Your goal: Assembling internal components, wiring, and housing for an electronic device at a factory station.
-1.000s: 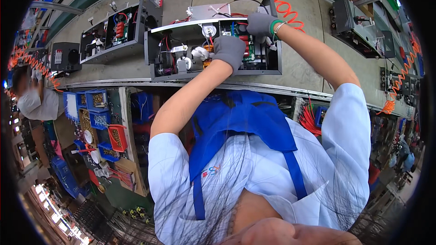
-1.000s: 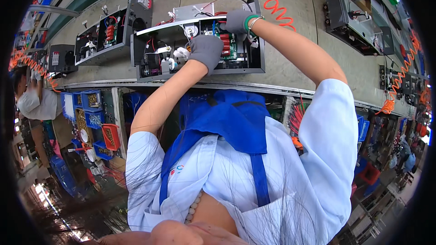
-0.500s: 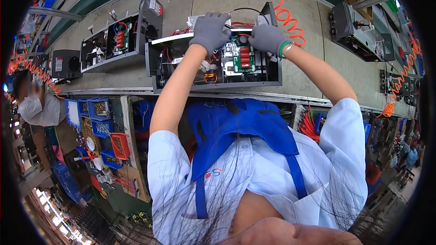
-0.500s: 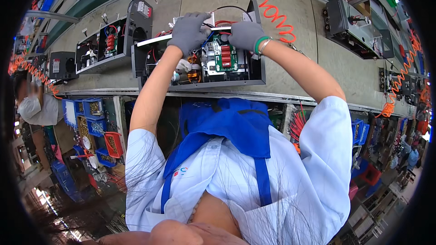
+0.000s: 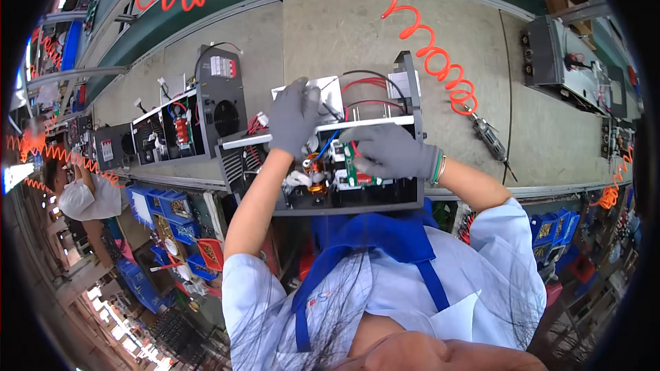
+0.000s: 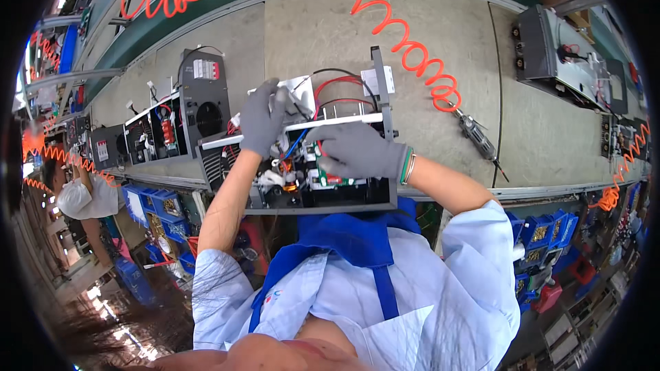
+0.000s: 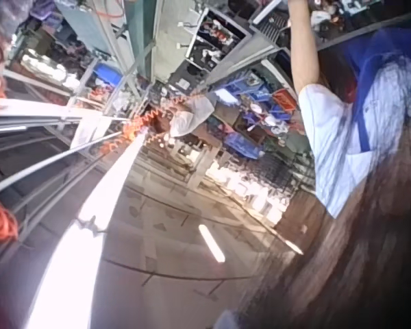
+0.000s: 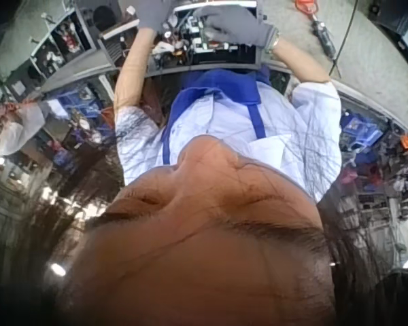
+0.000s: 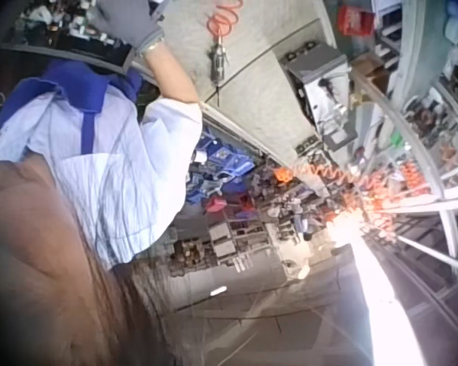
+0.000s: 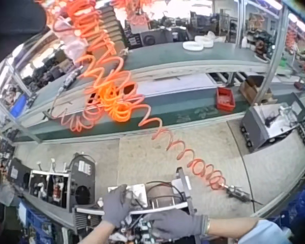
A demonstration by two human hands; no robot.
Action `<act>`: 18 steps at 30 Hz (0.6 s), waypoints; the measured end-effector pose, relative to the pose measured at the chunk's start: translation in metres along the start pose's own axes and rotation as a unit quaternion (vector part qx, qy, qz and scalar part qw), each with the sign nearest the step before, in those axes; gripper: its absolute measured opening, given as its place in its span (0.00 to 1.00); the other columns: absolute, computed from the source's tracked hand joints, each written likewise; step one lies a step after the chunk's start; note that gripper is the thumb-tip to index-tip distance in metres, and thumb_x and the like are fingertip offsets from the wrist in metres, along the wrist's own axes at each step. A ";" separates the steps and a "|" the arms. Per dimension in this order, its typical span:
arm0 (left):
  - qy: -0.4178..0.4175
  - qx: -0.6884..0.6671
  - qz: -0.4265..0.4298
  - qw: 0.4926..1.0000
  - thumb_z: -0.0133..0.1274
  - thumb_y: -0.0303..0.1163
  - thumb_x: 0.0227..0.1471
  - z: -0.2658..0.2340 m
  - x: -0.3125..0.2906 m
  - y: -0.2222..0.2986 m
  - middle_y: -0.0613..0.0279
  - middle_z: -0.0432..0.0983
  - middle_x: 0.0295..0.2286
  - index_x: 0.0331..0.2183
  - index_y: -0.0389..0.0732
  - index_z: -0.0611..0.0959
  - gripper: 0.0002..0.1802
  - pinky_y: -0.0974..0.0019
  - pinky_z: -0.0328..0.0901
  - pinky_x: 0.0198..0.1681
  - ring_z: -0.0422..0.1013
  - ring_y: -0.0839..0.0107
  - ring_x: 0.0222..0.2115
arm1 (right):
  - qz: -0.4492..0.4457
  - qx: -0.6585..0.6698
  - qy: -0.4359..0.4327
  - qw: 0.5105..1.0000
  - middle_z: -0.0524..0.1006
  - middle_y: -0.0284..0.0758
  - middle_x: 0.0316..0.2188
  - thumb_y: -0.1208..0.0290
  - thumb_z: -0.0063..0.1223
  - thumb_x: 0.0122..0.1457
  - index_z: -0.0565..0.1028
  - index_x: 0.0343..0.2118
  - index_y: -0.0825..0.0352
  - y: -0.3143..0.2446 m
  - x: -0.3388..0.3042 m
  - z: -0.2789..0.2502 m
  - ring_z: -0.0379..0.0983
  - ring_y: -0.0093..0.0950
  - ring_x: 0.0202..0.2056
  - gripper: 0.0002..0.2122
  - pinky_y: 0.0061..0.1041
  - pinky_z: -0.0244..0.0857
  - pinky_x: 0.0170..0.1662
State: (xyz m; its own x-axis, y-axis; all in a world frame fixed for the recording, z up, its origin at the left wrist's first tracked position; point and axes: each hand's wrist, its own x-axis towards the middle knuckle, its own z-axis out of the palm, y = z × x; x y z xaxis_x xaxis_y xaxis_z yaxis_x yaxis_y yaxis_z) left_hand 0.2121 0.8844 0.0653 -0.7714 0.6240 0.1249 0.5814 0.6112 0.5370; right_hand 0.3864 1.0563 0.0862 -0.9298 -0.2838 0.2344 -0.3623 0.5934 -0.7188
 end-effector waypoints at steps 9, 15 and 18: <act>-0.050 0.111 -0.036 0.992 0.48 0.47 0.55 -0.006 0.001 0.017 0.52 0.77 0.34 0.39 0.39 0.80 0.21 0.52 0.60 0.45 0.72 0.53 0.37 | -0.024 0.013 -0.127 0.992 0.70 0.34 0.31 0.68 0.52 0.50 0.68 0.24 0.66 0.022 -0.006 -0.015 0.66 0.31 0.16 0.08 0.32 0.63 0.21; -0.081 0.134 -0.042 0.987 0.49 0.47 0.54 0.000 0.008 0.023 0.53 0.78 0.35 0.39 0.39 0.80 0.21 0.54 0.61 0.46 0.72 0.55 0.39 | 0.083 -0.037 -0.109 0.990 0.69 0.37 0.29 0.70 0.52 0.48 0.70 0.22 0.66 0.019 -0.020 -0.013 0.68 0.33 0.18 0.06 0.35 0.65 0.23; -0.095 0.109 0.025 0.989 0.54 0.46 0.49 -0.003 0.009 0.030 0.53 0.77 0.37 0.41 0.39 0.79 0.23 0.54 0.61 0.48 0.71 0.54 0.40 | 0.146 -0.159 -0.036 0.976 0.69 0.36 0.28 0.68 0.53 0.49 0.74 0.19 0.65 0.001 -0.016 -0.032 0.73 0.32 0.25 0.08 0.33 0.66 0.26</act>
State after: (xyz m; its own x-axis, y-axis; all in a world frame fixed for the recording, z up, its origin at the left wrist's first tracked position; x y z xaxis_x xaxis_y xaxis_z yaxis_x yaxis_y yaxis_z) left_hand 0.2223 0.9066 0.0852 -0.6900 0.7234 -0.0229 0.6753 0.6548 0.3395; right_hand 0.3985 1.0856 0.1029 -0.9936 -0.1127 -0.0041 -0.0951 0.8570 -0.5065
